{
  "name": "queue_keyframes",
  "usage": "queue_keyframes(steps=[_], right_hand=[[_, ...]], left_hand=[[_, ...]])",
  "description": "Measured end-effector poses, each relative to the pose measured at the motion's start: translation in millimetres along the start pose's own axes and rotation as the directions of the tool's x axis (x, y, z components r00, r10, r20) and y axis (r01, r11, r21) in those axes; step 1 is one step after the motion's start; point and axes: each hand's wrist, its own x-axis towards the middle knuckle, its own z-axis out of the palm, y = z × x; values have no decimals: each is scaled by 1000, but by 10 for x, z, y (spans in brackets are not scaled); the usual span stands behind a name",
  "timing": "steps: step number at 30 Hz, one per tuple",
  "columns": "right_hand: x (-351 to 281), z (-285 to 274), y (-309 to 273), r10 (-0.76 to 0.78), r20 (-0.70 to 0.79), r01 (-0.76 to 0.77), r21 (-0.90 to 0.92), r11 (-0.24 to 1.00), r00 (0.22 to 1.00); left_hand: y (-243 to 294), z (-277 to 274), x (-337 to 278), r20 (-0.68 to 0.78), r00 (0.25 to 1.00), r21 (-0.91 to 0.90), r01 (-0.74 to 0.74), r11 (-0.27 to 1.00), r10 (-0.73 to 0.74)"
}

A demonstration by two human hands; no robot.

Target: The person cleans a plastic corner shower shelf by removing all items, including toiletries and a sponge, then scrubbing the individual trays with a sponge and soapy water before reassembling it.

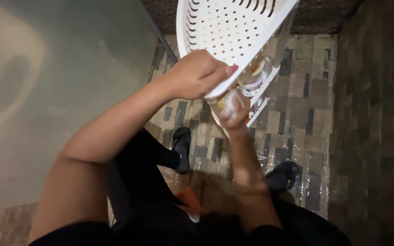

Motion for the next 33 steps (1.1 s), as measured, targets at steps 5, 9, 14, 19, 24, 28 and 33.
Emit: queue_keyframes(steps=[5,9,14,19,24,28,33], right_hand=[[-211,64,-41,182,-91,-195,-168,966,979],[-80,161,-106,148,-155,-144,39,989,977],[104,91,80,764,-239,-771,80,631,600],[727,-164,-161,839,-402,-659,524,540,368],[831,95,-743,866,-199,-782,372,500,459],[941,142,-362,781,-302,-626,473,620,547],[1453,33,1150,691,-372,-681,181,709,620]], left_hand=[[-1,17,-2,-2,999,-39,-51,998,51],[-18,6,1,15,1000,-5,-1,1000,1],[-27,24,-23,-42,996,-42,-75,996,73],[-42,86,-14,13,996,31,91,995,-92],[-13,88,57,-5,998,59,-65,996,66],[5,19,95,207,978,46,30,999,-39],[32,-39,97,238,971,-35,45,998,-35]])
